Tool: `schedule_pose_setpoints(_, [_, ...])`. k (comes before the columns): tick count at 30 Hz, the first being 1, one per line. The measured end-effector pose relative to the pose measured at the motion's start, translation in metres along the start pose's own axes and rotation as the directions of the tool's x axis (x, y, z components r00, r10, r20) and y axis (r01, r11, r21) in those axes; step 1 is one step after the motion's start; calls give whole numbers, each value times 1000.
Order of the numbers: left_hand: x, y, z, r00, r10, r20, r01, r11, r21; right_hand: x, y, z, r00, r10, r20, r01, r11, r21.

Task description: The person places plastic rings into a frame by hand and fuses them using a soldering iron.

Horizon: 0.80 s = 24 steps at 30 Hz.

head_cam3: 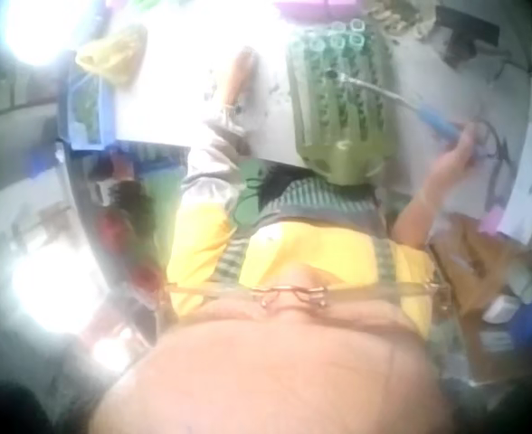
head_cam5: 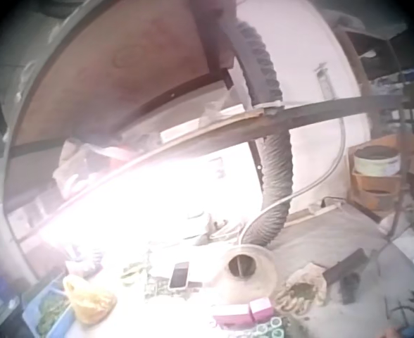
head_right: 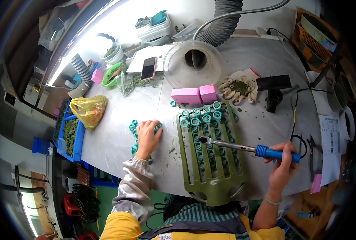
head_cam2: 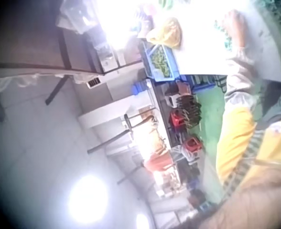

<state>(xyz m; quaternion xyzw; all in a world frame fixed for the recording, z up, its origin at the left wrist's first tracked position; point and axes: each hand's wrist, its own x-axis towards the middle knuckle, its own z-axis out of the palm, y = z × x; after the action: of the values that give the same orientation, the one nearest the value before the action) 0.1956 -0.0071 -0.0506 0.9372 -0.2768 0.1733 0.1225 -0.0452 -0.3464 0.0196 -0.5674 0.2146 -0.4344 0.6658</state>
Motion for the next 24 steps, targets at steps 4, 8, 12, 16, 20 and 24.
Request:
schedule_pose_setpoints(4, [-3, 8, -6, 973, -177, 146, 229, 780, -582, -4, 6, 9, 999, 4, 34, -5, 1000, 22])
schedule_pose_setpoints(8, [-5, 32, -27, 942, -124, 313, 323, 589, -741, -11, 16, 19, 994, 29, 102, -35, 998, 61])
schedule_pose_setpoints(12, [-4, 66, -40, 952, -61, 300, 290, 497, -818, -14, 19, 29, 986, 24, 164, -33, 998, 55])
schedule_pose_setpoints(16, [4, 79, -43, 974, 103, 203, 83, 670, -738, -17, 22, 29, 980, -7, 198, 5, 1000, 10])
schedule_pose_setpoints(20, [10, 84, -34, 963, 265, 58, -192, 817, -544, -18, 29, 30, 978, -8, 210, 1, 999, 33])
schedule_pose_setpoints(24, [15, 90, -31, 944, 322, 71, -246, 832, -497, -17, 38, 35, 976, -26, 217, 12, 998, 64])
